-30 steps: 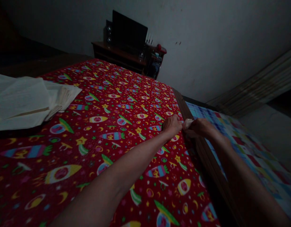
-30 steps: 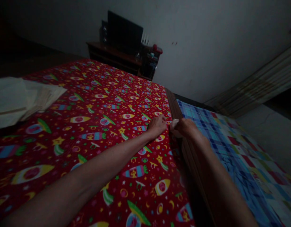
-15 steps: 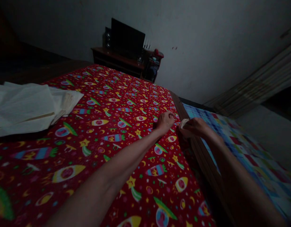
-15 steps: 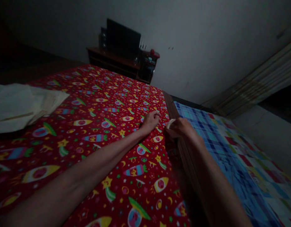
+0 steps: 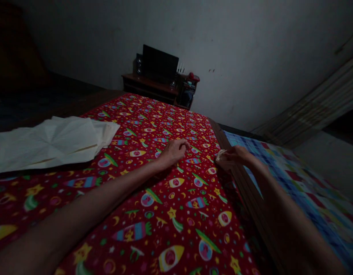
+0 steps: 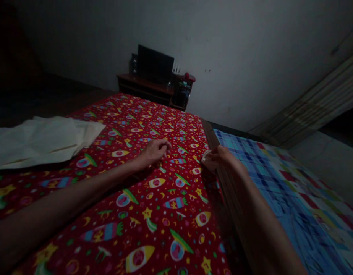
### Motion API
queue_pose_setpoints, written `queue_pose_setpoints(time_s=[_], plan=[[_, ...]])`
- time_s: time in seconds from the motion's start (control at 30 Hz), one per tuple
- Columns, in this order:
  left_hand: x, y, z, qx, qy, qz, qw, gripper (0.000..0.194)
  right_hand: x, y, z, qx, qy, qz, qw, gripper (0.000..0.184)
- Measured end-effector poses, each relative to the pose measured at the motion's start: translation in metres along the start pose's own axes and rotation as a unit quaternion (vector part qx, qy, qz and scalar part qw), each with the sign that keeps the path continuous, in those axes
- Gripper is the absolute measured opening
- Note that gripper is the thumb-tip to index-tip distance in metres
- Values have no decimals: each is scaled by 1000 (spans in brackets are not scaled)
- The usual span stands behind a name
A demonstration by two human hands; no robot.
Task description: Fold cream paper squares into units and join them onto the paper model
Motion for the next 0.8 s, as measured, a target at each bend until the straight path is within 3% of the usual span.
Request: queue_pose_setpoints(time_s=[0.13, 0.23, 0.33, 0.43, 0.5, 0.57, 0.63, 0.8], plan=[[-29, 2, 35, 44, 27, 3, 999, 28, -26, -7, 37, 15, -68, -31, 997, 34], [-55, 7, 70, 138, 57, -2, 989, 29, -61, -1, 48, 86, -137, -43, 986, 38], [-84, 19, 116, 232, 50, -15, 971, 30, -101, 27, 21, 165, -98, -33, 981, 40], [-112, 35, 160, 303, 20, -41, 952, 30, -137, 79, -22, 195, -34, 34, 980, 44], [-127, 46, 182, 340, 9, -43, 940, 33, -154, 113, -39, 193, -25, 92, 977, 45], [-140, 54, 195, 367, -4, -36, 929, 36, -158, 131, -44, 159, -48, 128, 978, 39], [-150, 58, 199, 377, -6, -29, 926, 40, -149, 123, -33, 111, -113, 122, 980, 31], [-162, 43, 197, 379, -36, -44, 924, 37, -106, 33, -2, 20, -242, 45, 969, 35]])
Point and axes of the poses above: each hand's wrist, its own x-axis towards the middle knuckle, its own z-axis out of the back of the hand, y = z × x, the point moved 7 cm from there along x, towards the middle knuckle, and after that the axes turned 4 degrees about -z, right-handed, at the moved point
